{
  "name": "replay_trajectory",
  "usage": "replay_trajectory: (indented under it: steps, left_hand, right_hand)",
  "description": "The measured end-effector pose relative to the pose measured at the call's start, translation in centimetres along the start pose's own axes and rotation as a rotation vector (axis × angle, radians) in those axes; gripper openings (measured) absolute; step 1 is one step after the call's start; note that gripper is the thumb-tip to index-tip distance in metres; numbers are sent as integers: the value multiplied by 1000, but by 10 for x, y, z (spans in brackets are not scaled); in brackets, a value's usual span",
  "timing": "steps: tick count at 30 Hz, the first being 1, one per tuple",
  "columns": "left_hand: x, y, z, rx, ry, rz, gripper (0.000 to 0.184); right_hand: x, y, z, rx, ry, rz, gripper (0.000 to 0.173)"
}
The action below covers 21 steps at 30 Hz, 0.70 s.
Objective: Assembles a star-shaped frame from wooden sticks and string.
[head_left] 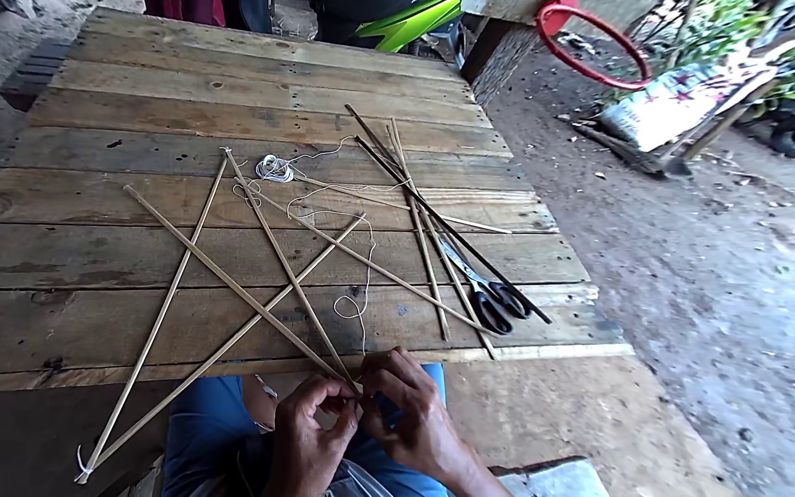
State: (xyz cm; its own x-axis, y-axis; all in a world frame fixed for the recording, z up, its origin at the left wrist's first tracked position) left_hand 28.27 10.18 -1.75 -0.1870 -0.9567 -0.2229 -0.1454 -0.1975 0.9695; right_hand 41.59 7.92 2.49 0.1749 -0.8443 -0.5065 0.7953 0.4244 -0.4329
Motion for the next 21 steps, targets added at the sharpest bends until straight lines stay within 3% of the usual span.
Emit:
replay_trajectory:
  steps: [5,11,14,16,19,21]
  left_hand:
    - [11,-3,5,-115,31,43,8]
    - [15,-11,7,-37,73,131,7]
    - [20,-12,27,-13,122,134,8]
    - [19,-15,40,-62,159,134,6]
    - [23,-16,28,-36,114,129,9]
    - [15,-15,28,-27,97,121,9]
  right_hand:
    - [0,10,-1,42,6,-27,10]
    - [-2,12,-7,60,-16,-49,9]
    - [-2,42,19,191,80,-153,13]
    - [-9,64,38,159,48,-205,17]
    - [-8,46,50,118,39,-193,15]
    - [-1,62,79,211,112,-272,21]
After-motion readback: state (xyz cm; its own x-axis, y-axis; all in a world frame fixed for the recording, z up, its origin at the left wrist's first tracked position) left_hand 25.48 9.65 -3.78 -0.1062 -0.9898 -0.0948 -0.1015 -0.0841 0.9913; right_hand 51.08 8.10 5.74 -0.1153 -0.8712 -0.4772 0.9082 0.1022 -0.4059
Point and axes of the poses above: each hand's wrist, its own x-axis away from the middle knuckle, its own z-axis out of the back of the hand, y = z × x, the point moved 10 cm from there along -x, towards the middle knuckle, and after that the axes turned 10 degrees about x, right-handed, at the moved point
